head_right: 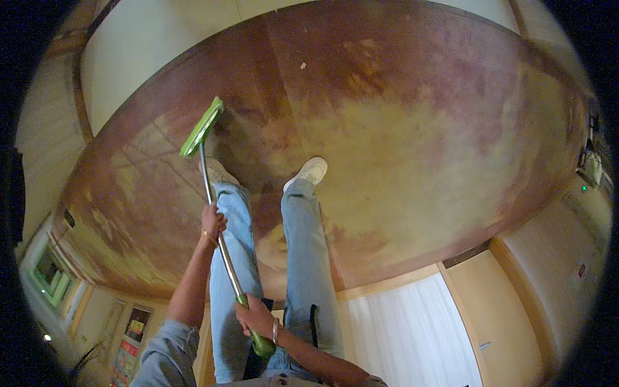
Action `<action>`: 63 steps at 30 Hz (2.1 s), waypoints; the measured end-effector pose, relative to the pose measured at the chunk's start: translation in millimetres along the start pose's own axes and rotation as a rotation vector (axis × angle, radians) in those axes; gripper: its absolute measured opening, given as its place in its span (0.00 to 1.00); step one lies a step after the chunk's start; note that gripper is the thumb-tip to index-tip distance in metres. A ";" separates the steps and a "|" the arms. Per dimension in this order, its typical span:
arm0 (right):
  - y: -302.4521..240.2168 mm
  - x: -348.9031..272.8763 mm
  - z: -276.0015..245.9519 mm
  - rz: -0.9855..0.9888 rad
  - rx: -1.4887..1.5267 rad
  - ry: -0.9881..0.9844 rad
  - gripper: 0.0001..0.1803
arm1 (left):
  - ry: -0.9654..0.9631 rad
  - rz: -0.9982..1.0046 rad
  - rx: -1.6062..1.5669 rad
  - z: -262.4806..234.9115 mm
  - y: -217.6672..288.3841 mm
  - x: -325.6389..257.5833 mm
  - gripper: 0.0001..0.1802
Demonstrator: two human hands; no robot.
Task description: The person mops a large circular floor area with a green mop, moving in steady back-and-forth strokes across the patterned surface. The person shifts position slightly to cover adjacent sections while maintaining continuous contact with the floor.
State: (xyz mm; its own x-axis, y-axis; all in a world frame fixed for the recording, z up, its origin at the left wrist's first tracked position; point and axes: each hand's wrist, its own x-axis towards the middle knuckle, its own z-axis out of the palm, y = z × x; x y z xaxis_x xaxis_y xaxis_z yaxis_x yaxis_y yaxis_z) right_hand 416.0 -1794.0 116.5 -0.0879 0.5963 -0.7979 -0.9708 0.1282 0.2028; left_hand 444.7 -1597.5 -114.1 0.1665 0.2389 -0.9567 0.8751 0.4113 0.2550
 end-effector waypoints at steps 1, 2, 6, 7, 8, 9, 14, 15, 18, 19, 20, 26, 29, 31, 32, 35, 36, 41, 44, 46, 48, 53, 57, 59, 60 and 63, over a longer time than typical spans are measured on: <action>0.5 2.7 -1.9 -0.047 0.008 0.042 0.09 | -0.059 -0.036 -0.011 13.8 6.7 2.7 0.11; 1.3 4.7 -3.6 -0.097 0.015 0.087 0.09 | -0.122 -0.071 -0.023 37.1 11.9 4.1 0.10; -0.4 -22.7 -0.1 -0.162 0.060 0.209 0.09 | -0.428 0.403 0.174 79.7 -33.1 31.9 0.10; 3.5 -31.7 1.9 -0.145 0.007 0.269 0.10 | -0.424 0.528 0.297 87.9 -37.7 28.6 0.10; 9.8 -38.1 -6.0 -0.153 -0.001 0.304 0.09 | -0.421 0.275 0.130 124.8 -18.8 -15.7 0.09; 16.4 -46.5 -8.8 -0.148 -0.030 0.308 0.09 | -0.373 0.034 -0.035 136.9 -5.7 -47.9 0.09; 23.8 -35.3 1.5 0.033 -0.069 0.146 0.11 | -0.017 0.001 0.012 34.5 -21.1 -42.8 0.08; 34.0 -19.9 -3.3 -0.023 -0.122 0.086 0.11 | 0.027 -0.106 -0.086 15.2 -11.0 -38.5 0.12; 3.0 6.8 -4.5 0.027 -0.075 -0.051 0.11 | 0.049 0.011 -0.053 -11.4 -8.7 0.8 0.12; 1.2 14.2 -7.1 -0.035 -0.073 0.021 0.11 | 0.017 -0.017 -0.025 8.2 0.9 5.0 0.11; -5.0 14.2 -9.5 -0.058 -0.043 0.055 0.11 | -0.005 -0.042 -0.005 26.8 11.9 7.1 0.09; -26.9 -16.8 -25.7 -0.205 0.071 0.242 0.08 | -0.747 -0.118 -0.334 137.8 6.7 28.1 0.03; -15.8 -46.2 -20.0 -0.218 0.053 0.241 0.10 | -0.383 0.050 0.078 183.9 28.8 -40.9 0.13; -4.6 -52.2 -8.0 -0.198 -0.029 0.158 0.12 | -0.238 0.836 0.551 119.0 -10.3 13.2 0.11; -4.8 -49.4 -7.0 -0.189 -0.042 0.122 0.12 | -0.276 0.776 0.412 97.3 -13.8 19.5 0.10; -16.5 -31.0 -5.2 -0.196 -0.063 0.040 0.11 | -0.174 0.152 -0.110 76.0 30.0 -7.5 0.08; -26.5 -20.3 -4.4 -0.187 -0.041 -0.014 0.10 | 0.080 0.142 0.006 77.0 57.1 -21.1 0.08; -49.8 11.1 -2.0 -0.145 0.154 -0.099 0.11 | -0.214 0.349 0.293 45.6 46.7 63.2 0.09; -30.1 6.9 1.4 -0.170 0.160 0.060 0.11 | -0.385 0.526 0.405 88.3 30.0 63.0 0.09; -21.6 -5.5 4.3 -0.221 0.204 0.145 0.10 | -0.395 0.400 0.363 139.1 40.4 0.6 0.08; -2.4 -18.2 15.5 -0.237 0.192 0.187 0.10 | -0.345 0.242 0.260 141.3 51.1 -46.6 0.08; 19.0 -5.9 54.7 -0.074 0.132 0.119 0.10 | -0.206 0.044 -0.058 41.7 52.8 -50.2 0.09; 33.4 30.3 73.9 0.073 0.016 0.018 0.10 | 0.071 0.041 0.034 -55.5 48.5 -31.3 0.11; 31.3 44.7 82.5 0.093 0.042 -0.013 0.10 | 0.137 0.048 0.055 -84.3 46.6 -24.3 0.12; 32.5 50.2 84.7 0.079 0.069 -0.029 0.11 | 0.166 0.045 0.059 -90.8 44.5 -21.4 0.13; 47.3 56.8 89.0 0.046 0.130 0.053 0.11 | 0.015 -0.043 0.126 -75.7 40.2 -11.3 0.10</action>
State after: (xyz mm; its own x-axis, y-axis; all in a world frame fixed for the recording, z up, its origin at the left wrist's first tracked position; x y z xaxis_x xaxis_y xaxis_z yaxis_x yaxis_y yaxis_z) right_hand 384.9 -1683.5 131.3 -0.1466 0.5619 -0.8141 -0.9287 0.2051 0.3089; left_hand 443.7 -1517.1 -82.3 0.1213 0.2368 -0.9640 0.9315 0.3084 0.1929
